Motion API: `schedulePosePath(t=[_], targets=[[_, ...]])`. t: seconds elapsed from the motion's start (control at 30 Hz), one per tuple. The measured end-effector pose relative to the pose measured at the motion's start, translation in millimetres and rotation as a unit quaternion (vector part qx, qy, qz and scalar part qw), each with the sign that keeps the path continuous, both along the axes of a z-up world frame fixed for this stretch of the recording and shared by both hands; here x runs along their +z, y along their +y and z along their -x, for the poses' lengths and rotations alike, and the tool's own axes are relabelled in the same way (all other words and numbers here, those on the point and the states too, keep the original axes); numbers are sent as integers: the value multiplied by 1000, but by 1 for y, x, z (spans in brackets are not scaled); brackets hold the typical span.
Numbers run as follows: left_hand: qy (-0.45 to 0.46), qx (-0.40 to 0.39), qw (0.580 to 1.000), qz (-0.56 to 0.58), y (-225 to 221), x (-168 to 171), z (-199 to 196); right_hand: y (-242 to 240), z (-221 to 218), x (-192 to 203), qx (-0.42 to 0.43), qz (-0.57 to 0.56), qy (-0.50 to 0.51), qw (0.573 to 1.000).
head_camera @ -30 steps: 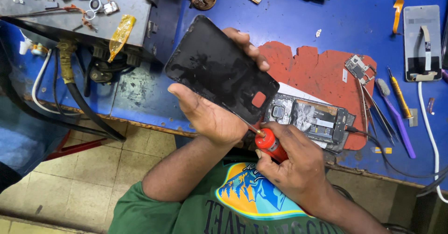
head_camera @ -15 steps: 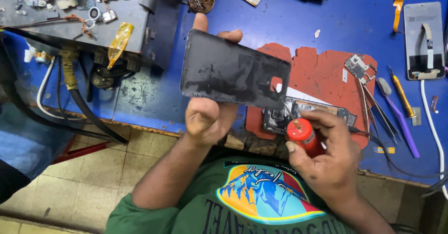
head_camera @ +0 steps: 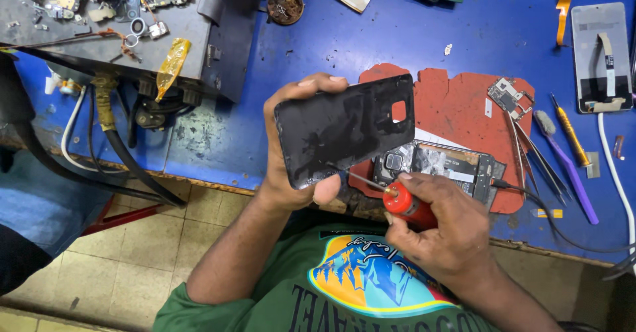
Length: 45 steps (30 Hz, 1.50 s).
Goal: The person removes screws and components from the internal frame of a mobile phone using a screwdriver and tweezers, applies a liquid substance to the phone's back cover, and handles a new screen component.
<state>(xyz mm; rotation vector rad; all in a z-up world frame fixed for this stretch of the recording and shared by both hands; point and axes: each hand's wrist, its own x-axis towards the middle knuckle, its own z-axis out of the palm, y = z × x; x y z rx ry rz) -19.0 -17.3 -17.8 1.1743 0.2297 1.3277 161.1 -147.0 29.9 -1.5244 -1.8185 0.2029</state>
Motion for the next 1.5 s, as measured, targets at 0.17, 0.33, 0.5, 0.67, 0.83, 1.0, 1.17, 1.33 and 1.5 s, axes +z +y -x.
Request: schedulePosePath(t=[0.17,0.33,0.5,0.67,0.83,1.0,1.17,1.33,1.5], targets=[[-4,-20,1000,3,2,6,-1,2,2,2,33,-7,5,999],[-23,-71,997,-21,5,5,3,5,2,3,43,-14,-1,999],[-9,-121,992,-48,7,1,9,8,-4,3,67,-19,-15,997],[-10,-166,985,-47,10,1,12,11,-10,6,92,-7,-2,996],[-13,-171,983,-64,12,2,12,15,-17,9,107,5,3,994],[-1,-136,989,-59,10,4,11,9,-18,9,38,47,57,997],[102,113,976,-156,7,7,1,-3,-11,16,-47,96,92,990],[230,344,868,-273,3,16,0,-6,2,12,-18,131,101,986],[246,464,783,-333,4,19,-4,-11,6,4,-10,165,129,978]])
